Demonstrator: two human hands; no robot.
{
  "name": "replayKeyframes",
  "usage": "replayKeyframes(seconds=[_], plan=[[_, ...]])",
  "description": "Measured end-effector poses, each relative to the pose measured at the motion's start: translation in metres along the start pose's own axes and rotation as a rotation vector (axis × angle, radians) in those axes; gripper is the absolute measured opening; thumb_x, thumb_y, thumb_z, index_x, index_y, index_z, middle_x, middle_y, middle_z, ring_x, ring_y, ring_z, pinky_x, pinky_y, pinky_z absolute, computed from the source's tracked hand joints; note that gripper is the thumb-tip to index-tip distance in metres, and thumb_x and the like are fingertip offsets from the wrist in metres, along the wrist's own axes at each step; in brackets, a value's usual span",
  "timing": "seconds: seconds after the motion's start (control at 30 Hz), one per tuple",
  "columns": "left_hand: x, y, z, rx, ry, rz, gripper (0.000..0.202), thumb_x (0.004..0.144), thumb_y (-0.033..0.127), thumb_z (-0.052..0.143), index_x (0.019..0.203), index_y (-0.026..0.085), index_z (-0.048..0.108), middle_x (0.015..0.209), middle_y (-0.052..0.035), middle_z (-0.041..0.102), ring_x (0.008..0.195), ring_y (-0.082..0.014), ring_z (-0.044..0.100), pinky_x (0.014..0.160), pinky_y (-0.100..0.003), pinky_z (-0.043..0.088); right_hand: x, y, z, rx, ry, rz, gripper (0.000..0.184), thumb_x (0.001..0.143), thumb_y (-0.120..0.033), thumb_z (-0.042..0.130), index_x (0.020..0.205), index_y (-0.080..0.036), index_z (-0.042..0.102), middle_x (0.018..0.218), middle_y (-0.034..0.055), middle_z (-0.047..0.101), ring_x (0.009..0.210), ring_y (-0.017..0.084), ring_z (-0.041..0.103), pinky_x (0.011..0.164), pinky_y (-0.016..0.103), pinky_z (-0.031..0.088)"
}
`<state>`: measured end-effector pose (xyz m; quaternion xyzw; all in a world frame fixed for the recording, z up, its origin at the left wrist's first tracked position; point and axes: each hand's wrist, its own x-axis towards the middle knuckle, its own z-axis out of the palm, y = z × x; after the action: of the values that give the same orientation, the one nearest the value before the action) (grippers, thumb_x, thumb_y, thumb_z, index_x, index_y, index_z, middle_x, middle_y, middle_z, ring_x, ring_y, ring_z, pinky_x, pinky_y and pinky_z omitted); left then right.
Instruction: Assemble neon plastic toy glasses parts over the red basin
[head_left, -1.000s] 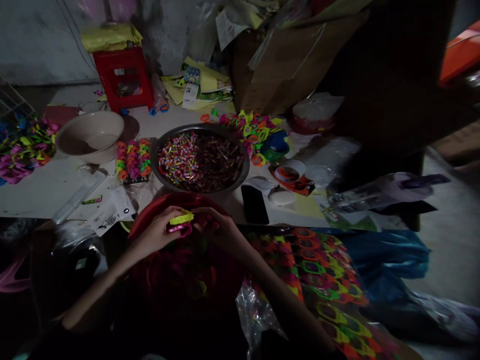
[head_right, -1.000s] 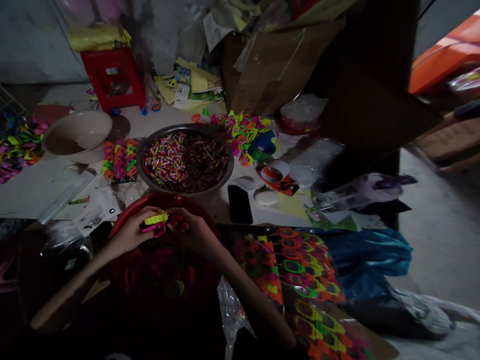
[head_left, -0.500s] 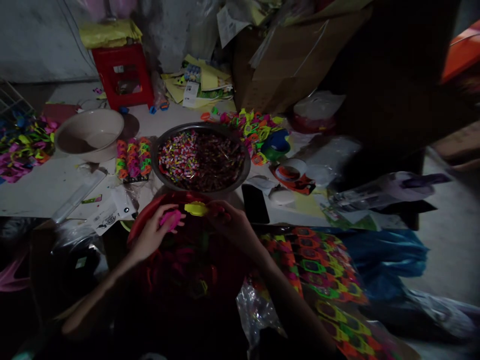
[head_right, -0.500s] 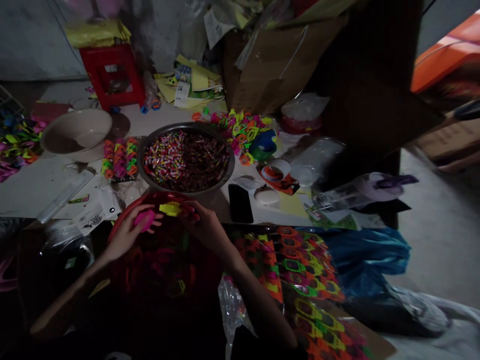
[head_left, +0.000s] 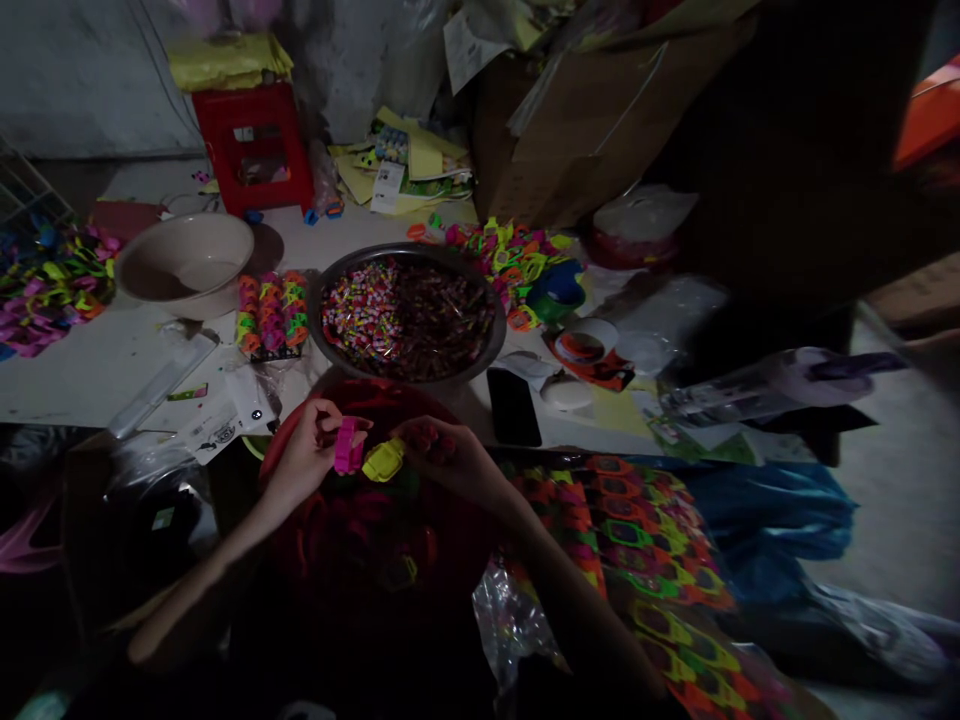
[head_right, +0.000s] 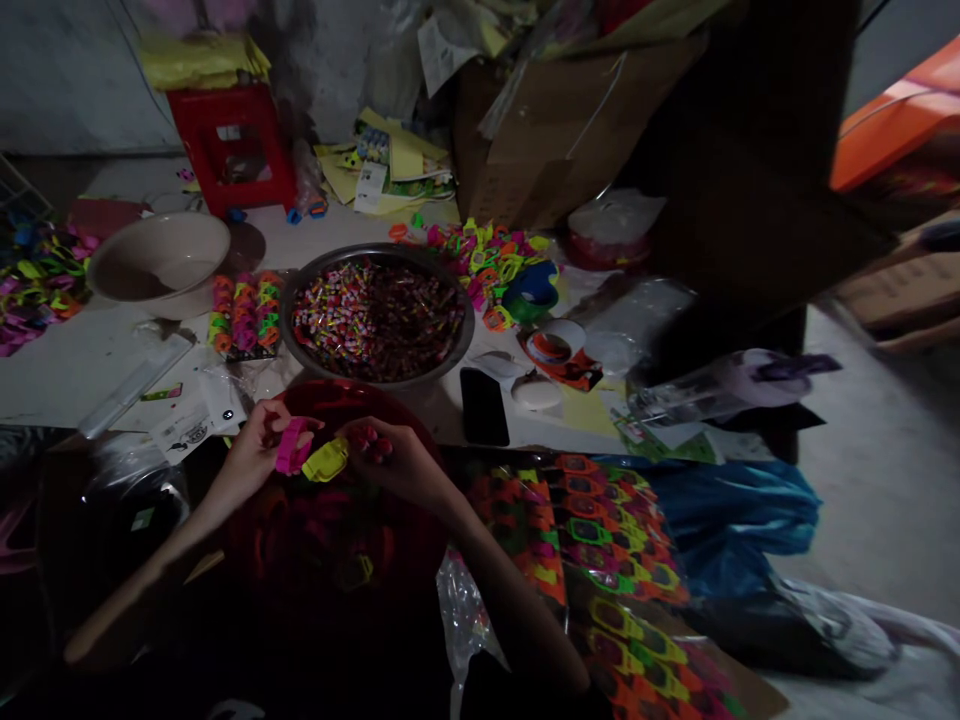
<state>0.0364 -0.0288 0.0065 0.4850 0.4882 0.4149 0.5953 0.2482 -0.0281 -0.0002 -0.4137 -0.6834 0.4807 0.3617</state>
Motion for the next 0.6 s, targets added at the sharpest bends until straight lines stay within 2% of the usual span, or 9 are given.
replayKeyframes(seconds=[0.13, 0.27, 0.37, 0.43, 0.6], plan=[[-0.002, 0.002, 0.002, 0.085, -0.075, 0.108, 0.033, 0.079, 0.029, 0.067, 0.105, 0.021, 0.049, 0.099, -0.004, 0.068, 0.09, -0.0154, 0.066, 0.073, -0.024, 0.052, 0.003, -0.003, 0.004, 0.026, -0.033, -0.04, 0.022, 0.081, -0.027, 0.059, 0.099, -0.015, 0.066, 0.09, 0.0047, 0.071, 0.078, 0.015, 0.064, 0.069, 0.024, 0.05], [-0.006, 0.007, 0.002, 0.278, -0.141, 0.193, 0.018, 0.086, 0.025, 0.057, 0.104, 0.02, 0.058, 0.107, -0.0048, 0.067, 0.098, -0.0173, 0.064, 0.084, -0.03, 0.051, 0.006, -0.003, 0.005, 0.024, -0.067, -0.026, 0.024, 0.077, -0.026, 0.061, 0.099, -0.015, 0.066, 0.086, 0.0033, 0.069, 0.074, 0.014, 0.062, 0.066, 0.022, 0.049], [-0.011, 0.009, 0.001, 0.408, -0.207, 0.264, 0.03, 0.084, 0.015, 0.055, 0.112, 0.024, 0.058, 0.117, -0.0032, 0.063, 0.111, -0.0185, 0.058, 0.096, -0.032, 0.047, 0.006, -0.003, 0.008, -0.014, -0.052, -0.039, 0.023, 0.074, -0.019, 0.059, 0.096, -0.015, 0.066, 0.084, 0.001, 0.068, 0.072, 0.012, 0.061, 0.066, 0.02, 0.047], [-0.015, 0.007, 0.002, 0.436, -0.224, 0.28, 0.042, 0.081, 0.009, 0.054, 0.12, 0.026, 0.055, 0.124, -0.0031, 0.06, 0.118, -0.0191, 0.054, 0.102, -0.033, 0.042, 0.006, -0.002, 0.015, -0.055, 0.023, -0.053, 0.019, 0.074, -0.016, 0.057, 0.091, -0.016, 0.065, 0.079, -0.0003, 0.066, 0.069, 0.011, 0.059, 0.064, 0.019, 0.046], [-0.016, -0.006, 0.013, 0.31, -0.127, 0.233, 0.059, 0.073, 0.001, 0.046, 0.126, 0.025, 0.049, 0.128, -0.0027, 0.058, 0.118, -0.0172, 0.054, 0.101, -0.03, 0.041, 0.009, 0.006, 0.046, -0.005, 0.417, 0.015, 0.009, 0.076, -0.022, 0.055, 0.083, -0.018, 0.059, 0.071, -0.0009, 0.064, 0.061, 0.011, 0.057, 0.058, 0.019, 0.046]])
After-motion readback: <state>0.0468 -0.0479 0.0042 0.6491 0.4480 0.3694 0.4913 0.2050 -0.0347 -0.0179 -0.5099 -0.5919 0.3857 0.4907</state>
